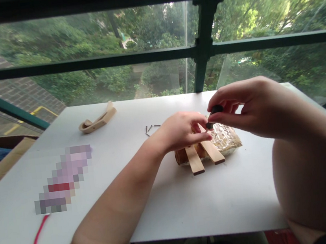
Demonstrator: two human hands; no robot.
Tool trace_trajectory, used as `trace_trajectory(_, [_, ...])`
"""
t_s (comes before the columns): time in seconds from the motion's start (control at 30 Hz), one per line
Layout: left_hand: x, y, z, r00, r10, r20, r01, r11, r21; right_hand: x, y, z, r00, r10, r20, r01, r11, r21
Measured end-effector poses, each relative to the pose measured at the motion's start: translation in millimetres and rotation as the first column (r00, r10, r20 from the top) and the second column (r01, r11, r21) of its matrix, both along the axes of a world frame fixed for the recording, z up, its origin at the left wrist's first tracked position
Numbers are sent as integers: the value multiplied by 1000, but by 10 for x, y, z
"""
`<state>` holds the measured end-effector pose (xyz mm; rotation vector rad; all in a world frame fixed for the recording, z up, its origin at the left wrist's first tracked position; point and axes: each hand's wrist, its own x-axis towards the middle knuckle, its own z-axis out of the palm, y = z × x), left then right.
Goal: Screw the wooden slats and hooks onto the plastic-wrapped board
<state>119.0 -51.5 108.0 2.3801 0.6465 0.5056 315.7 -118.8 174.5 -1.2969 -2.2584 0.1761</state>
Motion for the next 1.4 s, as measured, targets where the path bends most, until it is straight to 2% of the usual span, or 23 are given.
trace_trajectory(0.07, [2,1,-2,999,28,42,-27,999,-32,-19,-8,6,1000,-21,-12,21,1000,5])
trace_trajectory(0.27, [14,10,-20,999,30,36,-32,998,58,-91,-17,11,994,-93,62,91,995,29])
trace_trajectory(0.37, [11,9,-18,1000,16,11,-17,997,77,-80,-13,2,991,-47,125,42,998,45])
trace_trajectory(0.57, [22,-19,7,1000,16,-15,-14,996,83,-2,-74,48,997,75,27,-77,995,65])
trace_trajectory(0.9, [12,-10,14,997,-9,-75,16,994,105,7,-24,31,1000,25,1,-25,995,95])
trace_trajectory(1.03, [-11,-2,22,997,-19,-69,22,999,39,-10,-5,15,1000,-13,-22,15,997,73])
trace_trajectory(1.2, [-45,34,16,997,8,77,2,992,-126,-45,-11,15,999,-40,-17,41,997,69])
trace_trajectory(1.27, [-43,37,22,998,9,60,-3,995,-103,-60,-13,15,999,-49,-18,50,997,65])
trace_trajectory(1.4, [-16,6,38,999,-4,-36,5,1000,24,-79,-14,13,998,-54,-23,55,997,57])
